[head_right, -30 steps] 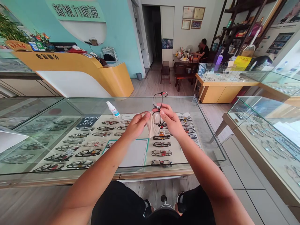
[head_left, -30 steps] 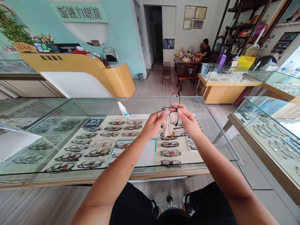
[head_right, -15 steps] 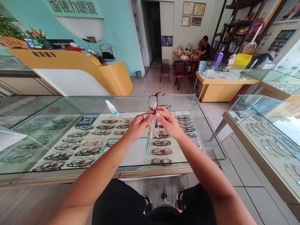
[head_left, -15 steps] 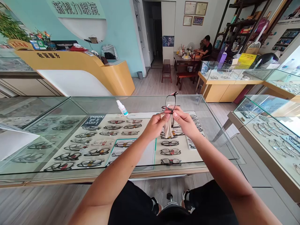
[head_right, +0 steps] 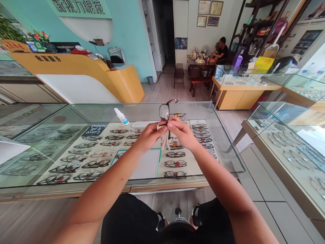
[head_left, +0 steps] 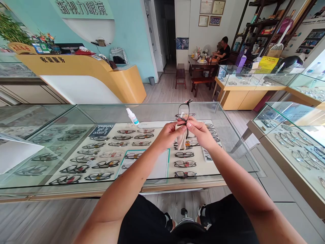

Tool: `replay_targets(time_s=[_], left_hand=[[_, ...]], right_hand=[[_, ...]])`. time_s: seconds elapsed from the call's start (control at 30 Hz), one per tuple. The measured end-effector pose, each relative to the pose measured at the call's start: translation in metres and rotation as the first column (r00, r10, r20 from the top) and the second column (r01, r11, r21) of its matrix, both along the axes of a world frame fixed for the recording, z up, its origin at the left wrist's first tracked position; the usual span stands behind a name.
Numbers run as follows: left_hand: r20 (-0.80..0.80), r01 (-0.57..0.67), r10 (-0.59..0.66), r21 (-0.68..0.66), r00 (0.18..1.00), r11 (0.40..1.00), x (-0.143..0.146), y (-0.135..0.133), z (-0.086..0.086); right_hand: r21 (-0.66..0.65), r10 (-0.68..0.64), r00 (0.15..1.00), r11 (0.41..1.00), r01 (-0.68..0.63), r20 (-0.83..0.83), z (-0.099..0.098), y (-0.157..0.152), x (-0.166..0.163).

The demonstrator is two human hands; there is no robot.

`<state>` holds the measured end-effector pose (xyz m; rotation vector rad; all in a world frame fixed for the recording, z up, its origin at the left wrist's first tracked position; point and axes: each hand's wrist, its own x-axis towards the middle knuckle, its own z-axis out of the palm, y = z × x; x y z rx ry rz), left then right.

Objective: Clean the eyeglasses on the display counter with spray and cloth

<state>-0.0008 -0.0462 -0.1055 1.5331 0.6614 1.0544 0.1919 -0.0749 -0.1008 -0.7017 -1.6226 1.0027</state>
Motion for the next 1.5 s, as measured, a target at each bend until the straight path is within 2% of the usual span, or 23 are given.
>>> replay_targets(time_s=[0.17,0.33,0.67,0.83,0.93,1.07,1.2,1.37,1.5], left_hand=[[0.023,0.001,-0.001,-0.023,1.0,1.0,0.001,0.0,-0.002],[0.031,-0.002,0.004,-0.06,1.0,0.998,0.001,0.001,-0.004],[0.053,0.137,-0.129,-0.174,0.99,0.975,-0.001,-0.004,0.004],[0.025,0.199,-0.198,-0.17,0.98,0.965,-0.003,-0.007,0.011],[0.015,0.187,-0.187,-0.151,0.982,0.971,-0.002,-0.008,0.01],[0.016,0.136,-0.135,-0.128,0.991,0.982,0.0,-0.01,0.003],[0.008,0.103,-0.103,-0.094,0.995,0.99,0.004,-0.011,-0.002],[-0.016,0.088,-0.089,-0.054,0.996,0.995,0.005,-0.012,0.0],[-0.029,0.061,-0.062,-0.008,0.998,0.998,0.004,-0.011,-0.002]], right_hand=[[0.0,0.009,0.999,1.0,-0.009,-0.042,0.001,-0.001,-0.003],[-0.048,-0.035,0.996,0.998,0.031,-0.079,-0.003,0.0,-0.005],[-0.064,-0.046,0.992,0.997,0.038,-0.121,-0.005,0.001,-0.005],[-0.086,-0.021,0.984,0.996,0.006,-0.176,-0.008,0.004,-0.004],[-0.13,-0.053,0.982,0.991,0.029,-0.184,-0.01,0.005,-0.005],[-0.266,-0.12,0.965,0.962,0.055,-0.233,-0.012,0.005,-0.006],[-0.334,-0.102,0.952,0.943,0.0,-0.288,-0.012,0.004,-0.006],[-0.397,-0.106,0.895,0.914,-0.084,-0.433,-0.007,0.001,-0.007],[-0.401,-0.071,0.879,0.905,-0.142,-0.471,-0.002,-0.002,-0.007]])
